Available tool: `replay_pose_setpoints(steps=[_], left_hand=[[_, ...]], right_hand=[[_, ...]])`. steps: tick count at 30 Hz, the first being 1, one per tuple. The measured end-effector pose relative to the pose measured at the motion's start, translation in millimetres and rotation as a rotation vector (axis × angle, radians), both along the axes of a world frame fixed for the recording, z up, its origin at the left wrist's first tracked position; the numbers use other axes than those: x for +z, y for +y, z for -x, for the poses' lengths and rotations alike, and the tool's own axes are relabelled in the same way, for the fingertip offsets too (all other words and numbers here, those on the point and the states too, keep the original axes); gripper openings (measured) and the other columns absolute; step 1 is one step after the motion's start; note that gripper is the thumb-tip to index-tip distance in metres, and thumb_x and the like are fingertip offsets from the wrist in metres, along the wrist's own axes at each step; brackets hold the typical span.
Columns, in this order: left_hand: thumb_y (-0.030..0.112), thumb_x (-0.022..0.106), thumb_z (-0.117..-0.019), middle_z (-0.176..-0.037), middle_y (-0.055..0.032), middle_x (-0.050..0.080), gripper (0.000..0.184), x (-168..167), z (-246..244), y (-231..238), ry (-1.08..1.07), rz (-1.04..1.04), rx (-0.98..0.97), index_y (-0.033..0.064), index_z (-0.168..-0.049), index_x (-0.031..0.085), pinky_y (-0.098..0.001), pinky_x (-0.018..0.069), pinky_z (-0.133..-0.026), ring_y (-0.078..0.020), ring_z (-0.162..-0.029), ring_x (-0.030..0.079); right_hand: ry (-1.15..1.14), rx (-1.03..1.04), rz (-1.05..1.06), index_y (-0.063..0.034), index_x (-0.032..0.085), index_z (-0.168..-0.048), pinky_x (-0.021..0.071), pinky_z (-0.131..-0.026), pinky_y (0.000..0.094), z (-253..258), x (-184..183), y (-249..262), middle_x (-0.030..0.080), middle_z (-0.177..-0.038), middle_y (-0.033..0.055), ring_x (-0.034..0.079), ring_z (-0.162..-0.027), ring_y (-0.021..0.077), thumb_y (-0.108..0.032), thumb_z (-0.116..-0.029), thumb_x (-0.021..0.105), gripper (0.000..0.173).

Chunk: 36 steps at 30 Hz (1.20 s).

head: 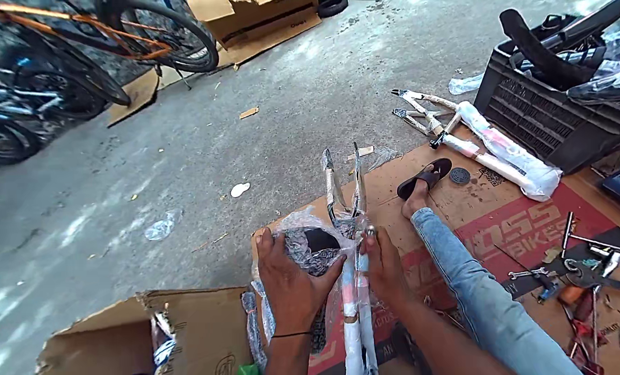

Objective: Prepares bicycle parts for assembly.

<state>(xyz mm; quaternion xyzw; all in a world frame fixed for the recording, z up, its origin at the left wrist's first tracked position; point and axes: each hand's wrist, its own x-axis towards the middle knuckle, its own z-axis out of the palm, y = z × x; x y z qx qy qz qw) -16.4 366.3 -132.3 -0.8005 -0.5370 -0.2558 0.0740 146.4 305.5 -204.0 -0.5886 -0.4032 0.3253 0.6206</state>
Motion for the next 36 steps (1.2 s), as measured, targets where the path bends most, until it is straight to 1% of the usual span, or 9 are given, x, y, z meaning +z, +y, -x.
replay_pose_setpoints(steps=[4,8,12,15,17,21,27,32,36], left_hand=[[0.080,0.070,-0.0653,-0.160,-0.0339,0.028,0.125,0,14,5,0.005,0.041,-0.018,-0.0033,-0.153,0.036,-0.0600,0.0273,-0.121,-0.0503,-0.150,0.028],[0.077,0.070,-0.0677,-0.157,-0.0331,0.032,0.122,3,32,13,-0.021,0.081,-0.056,-0.0045,-0.152,0.035,-0.0549,0.0275,-0.121,-0.0462,-0.147,0.032],[0.074,0.067,-0.0748,-0.157,-0.0302,0.032,0.112,4,30,13,-0.072,0.102,-0.095,-0.0019,-0.151,0.036,-0.0505,0.0268,-0.123,-0.0392,-0.148,0.032],[0.072,0.066,-0.0793,-0.155,-0.0329,0.032,0.112,3,32,14,-0.082,0.109,-0.137,-0.0068,-0.151,0.031,-0.0491,0.0270,-0.123,-0.0392,-0.148,0.032],[0.070,0.068,-0.0813,-0.155,-0.0342,0.031,0.113,4,34,13,-0.120,0.127,-0.165,-0.0095,-0.151,0.027,-0.0470,0.0296,-0.123,-0.0368,-0.147,0.034],[0.068,0.069,-0.0809,-0.154,-0.0299,0.032,0.114,4,36,15,-0.158,0.141,-0.180,-0.0094,-0.151,0.024,-0.0426,0.0340,-0.121,-0.0300,-0.144,0.039],[0.065,0.070,-0.0817,-0.154,-0.0286,0.035,0.113,2,48,26,-0.152,0.132,-0.254,-0.0103,-0.151,0.023,-0.0412,0.0333,-0.121,-0.0283,-0.144,0.039],[0.069,0.069,-0.0799,-0.154,-0.0258,0.036,0.111,-2,43,21,-0.144,0.101,-0.226,-0.0041,-0.152,0.027,-0.0449,0.0322,-0.121,-0.0300,-0.145,0.038],[0.069,0.070,-0.0789,-0.154,-0.0246,0.037,0.110,-2,42,22,-0.144,0.078,-0.231,-0.0006,-0.153,0.029,-0.0468,0.0297,-0.122,-0.0308,-0.146,0.037]], right_hand=[[0.315,0.009,0.244,-0.0070,0.072,-0.093,0.0505,-0.058,0.0301,2,-59,-67,0.059,-0.068,-0.0005,0.056,-0.059,0.0102,-0.034,-0.1096,0.043,0.043],[0.358,0.117,0.504,-0.0119,0.066,-0.083,0.0488,-0.062,0.0392,8,-77,-81,0.057,-0.070,-0.0004,0.056,-0.063,0.0143,-0.046,-0.1074,0.039,0.050],[0.378,0.238,0.228,-0.0043,0.066,-0.107,0.0537,-0.069,0.0381,32,-73,-50,0.063,-0.080,0.0045,0.062,-0.073,0.0150,-0.033,-0.1051,0.043,0.037],[0.434,0.356,-0.006,-0.0007,0.060,-0.111,0.0520,-0.064,0.0332,53,-74,-17,0.060,-0.082,0.0059,0.058,-0.069,0.0124,-0.040,-0.1100,0.035,0.047],[0.416,0.419,-0.125,0.0025,0.062,-0.116,0.0554,-0.074,0.0372,67,-73,-3,0.065,-0.089,0.0112,0.063,-0.078,0.0158,-0.043,-0.1110,0.032,0.055],[0.336,0.501,-0.269,-0.0002,0.062,-0.122,0.0579,-0.077,0.0432,89,-68,14,0.068,-0.090,0.0134,0.068,-0.081,0.0209,-0.041,-0.1118,0.034,0.051],[-0.009,0.614,-0.429,-0.0054,0.064,-0.122,0.0563,-0.078,0.0463,73,-93,31,0.069,-0.093,0.0121,0.069,-0.088,0.0266,-0.042,-0.1111,0.032,0.050],[-0.319,0.661,-0.555,-0.0112,0.066,-0.112,0.0520,-0.082,0.0453,48,-97,58,0.066,-0.092,0.0092,0.065,-0.092,0.0276,-0.044,-0.1098,0.037,0.044],[-0.299,0.573,-0.639,-0.0083,0.066,-0.104,0.0543,-0.062,0.0430,53,-105,64,0.065,-0.083,0.0089,0.067,-0.076,0.0250,-0.047,-0.1098,0.032,0.051]])
